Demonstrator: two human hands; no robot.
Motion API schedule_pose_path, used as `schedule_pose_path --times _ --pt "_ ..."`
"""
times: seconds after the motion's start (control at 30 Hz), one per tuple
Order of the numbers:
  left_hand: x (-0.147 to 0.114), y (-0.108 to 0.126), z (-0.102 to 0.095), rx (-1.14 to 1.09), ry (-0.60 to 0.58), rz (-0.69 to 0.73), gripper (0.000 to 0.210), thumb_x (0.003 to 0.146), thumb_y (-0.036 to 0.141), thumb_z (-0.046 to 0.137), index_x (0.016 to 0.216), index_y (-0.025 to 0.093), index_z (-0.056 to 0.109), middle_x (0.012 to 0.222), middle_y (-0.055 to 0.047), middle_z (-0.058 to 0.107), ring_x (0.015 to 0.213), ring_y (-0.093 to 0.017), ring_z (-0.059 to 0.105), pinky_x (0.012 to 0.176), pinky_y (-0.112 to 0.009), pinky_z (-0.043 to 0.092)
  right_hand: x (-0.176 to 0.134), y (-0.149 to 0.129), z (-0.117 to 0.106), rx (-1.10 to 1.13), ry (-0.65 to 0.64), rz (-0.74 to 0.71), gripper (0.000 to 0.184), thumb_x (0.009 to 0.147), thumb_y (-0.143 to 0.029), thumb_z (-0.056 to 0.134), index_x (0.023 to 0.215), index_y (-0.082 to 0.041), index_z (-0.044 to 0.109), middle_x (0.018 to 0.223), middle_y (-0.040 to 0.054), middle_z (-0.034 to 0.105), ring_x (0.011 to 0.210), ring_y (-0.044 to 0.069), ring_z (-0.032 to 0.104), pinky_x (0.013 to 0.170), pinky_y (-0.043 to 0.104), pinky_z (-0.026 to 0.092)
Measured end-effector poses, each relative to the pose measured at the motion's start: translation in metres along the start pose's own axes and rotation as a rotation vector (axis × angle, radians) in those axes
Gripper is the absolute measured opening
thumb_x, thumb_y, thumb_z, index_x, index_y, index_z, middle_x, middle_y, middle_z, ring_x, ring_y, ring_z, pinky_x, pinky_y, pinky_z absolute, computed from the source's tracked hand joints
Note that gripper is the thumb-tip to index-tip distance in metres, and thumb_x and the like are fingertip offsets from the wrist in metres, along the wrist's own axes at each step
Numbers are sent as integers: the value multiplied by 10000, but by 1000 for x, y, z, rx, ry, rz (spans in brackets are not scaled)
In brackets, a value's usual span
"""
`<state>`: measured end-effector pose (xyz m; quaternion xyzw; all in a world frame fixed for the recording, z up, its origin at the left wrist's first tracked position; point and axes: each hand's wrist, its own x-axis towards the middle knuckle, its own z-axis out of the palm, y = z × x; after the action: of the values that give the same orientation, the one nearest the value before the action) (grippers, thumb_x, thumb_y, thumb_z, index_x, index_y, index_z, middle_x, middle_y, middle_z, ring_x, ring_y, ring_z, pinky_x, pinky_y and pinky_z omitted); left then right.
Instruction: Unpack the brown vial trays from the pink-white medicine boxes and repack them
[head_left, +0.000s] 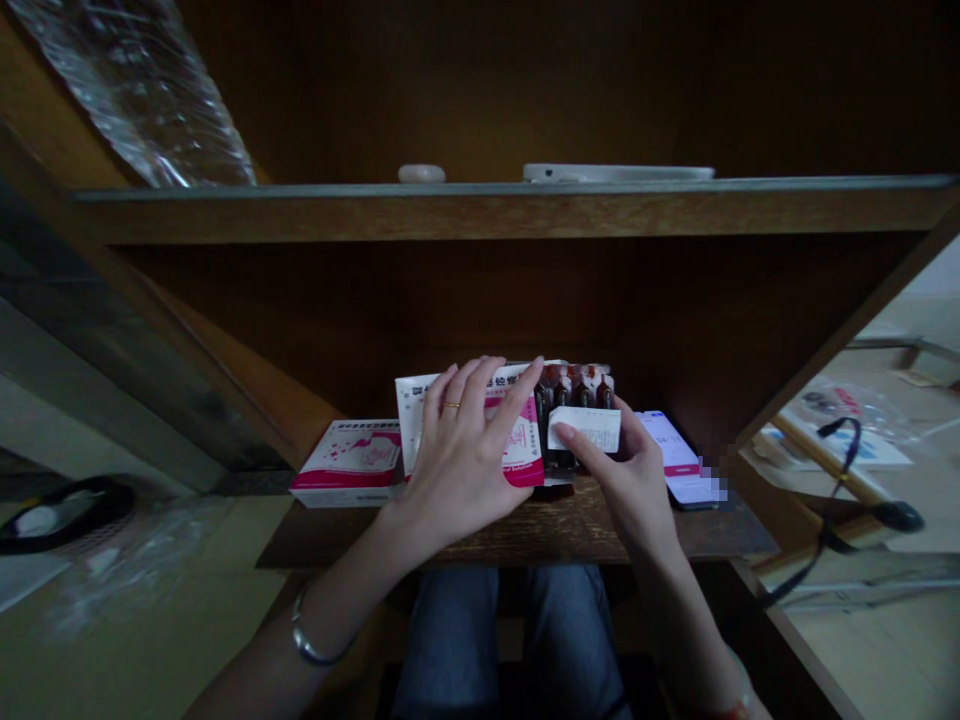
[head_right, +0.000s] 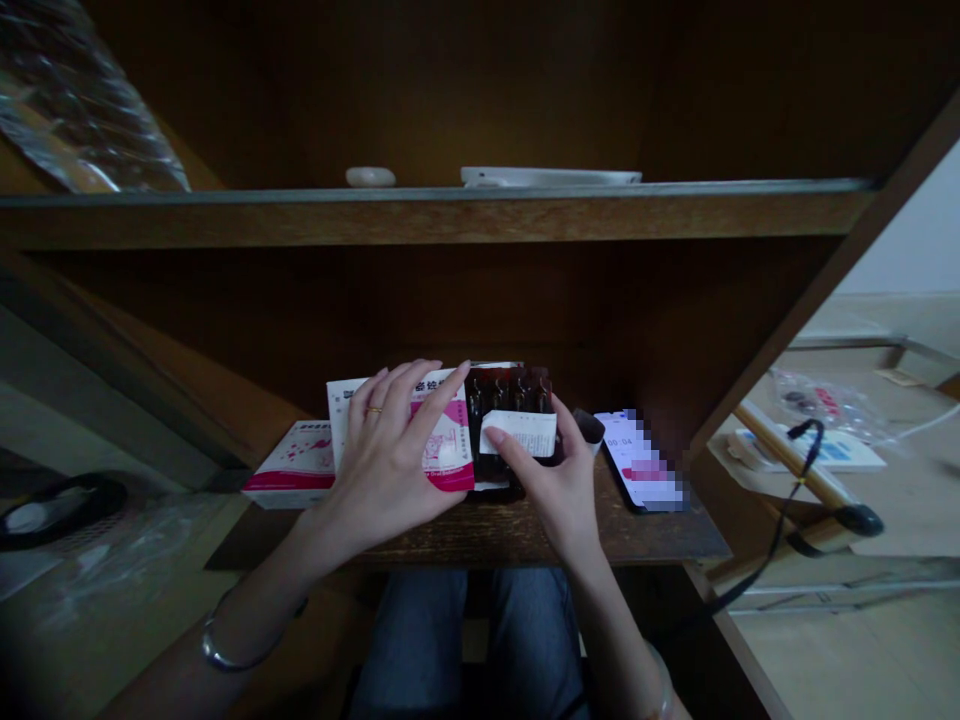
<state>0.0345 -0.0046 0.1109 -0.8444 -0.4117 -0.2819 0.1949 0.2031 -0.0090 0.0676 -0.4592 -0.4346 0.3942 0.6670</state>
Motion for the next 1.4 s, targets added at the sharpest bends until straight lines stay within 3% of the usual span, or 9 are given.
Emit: schedule_pose_path --times 0.13,0.27,0.47,0.63,0.73,0.87,0.97,1.13,1.4 --pt "1 3 -2 36 3 10 899 720 329 741 1508 188 330 1438 -197 443 1373 -365 409 1152 -532 291 -3 -2 1 -40 -35 -61 572 730 -402 775 1227 -177 605 1154 103 723 1074 265 674 958 419 543" --pt "0 5 -2 46 0 44 854 747 342 722 1497 165 354 1431 -217 450 1368 -374 417 1145 -536 299 -7 4 5 -16 52 -97 742 697 -390 817 1320 -195 464 1229 131 677 1075 259 673 937 409 551" --pt "1 8 1 20 10 40 876 746 310 713 1518 186 317 1442 -200 442 1369 -366 418 1145 -545 303 -18 12 9 -108 2 -159 533 833 -448 699 1274 -206 522 1242 119 672 1100 253 659 977 427 524" --pt "2 6 4 -1 21 28 885 737 357 727 1510 173 335 1418 -209 455 1350 -379 432 1137 -562 308 -19 18 3 -139 -46 -162 483 985 -458 453 1431 -276 499 1588 50 385 1481 234 322 1226 497 221" --pt "2 7 4 -3 13 24 920 717 357 745 1514 177 321 1419 -202 454 1351 -369 427 1139 -560 309 -19 18 1 -121 -110 -174 429 986 -430 474 1393 -316 549 1628 -3 307 1511 220 256 1241 490 181" --pt "1 7 5 4 18 21 857 744 331 717 1502 181 346 1413 -198 459 1347 -357 431 1135 -548 318 -22 16 6 -63 -99 -151 484 917 -396 624 1380 -282 542 1530 62 478 1423 245 428 1193 484 312" --pt "1 7 6 -15 18 10 859 740 341 719 1500 174 355 1413 -200 461 1343 -365 431 1135 -554 318 -24 18 11 43 -14 -129 380 853 -378 712 1198 -245 627 1397 100 606 1265 268 591 1066 464 471" --pt "2 5 6 -19 -22 12 838 724 340 747 1477 192 409 1431 -211 435 1360 -379 415 1134 -560 315 -24 19 7 -24 -22 -186 221 893 -359 660 1063 -232 722 1347 93 634 1302 252 547 1120 460 394" --pt "3 5 8 -34 -72 31 723 727 334 759 1397 227 507 1459 -210 402 1372 -400 383 1122 -599 307 -19 15 -14 -163 -212 -203 250 925 -295 563 1076 -295 762 1082 45 643 1066 207 597 951 361 496"
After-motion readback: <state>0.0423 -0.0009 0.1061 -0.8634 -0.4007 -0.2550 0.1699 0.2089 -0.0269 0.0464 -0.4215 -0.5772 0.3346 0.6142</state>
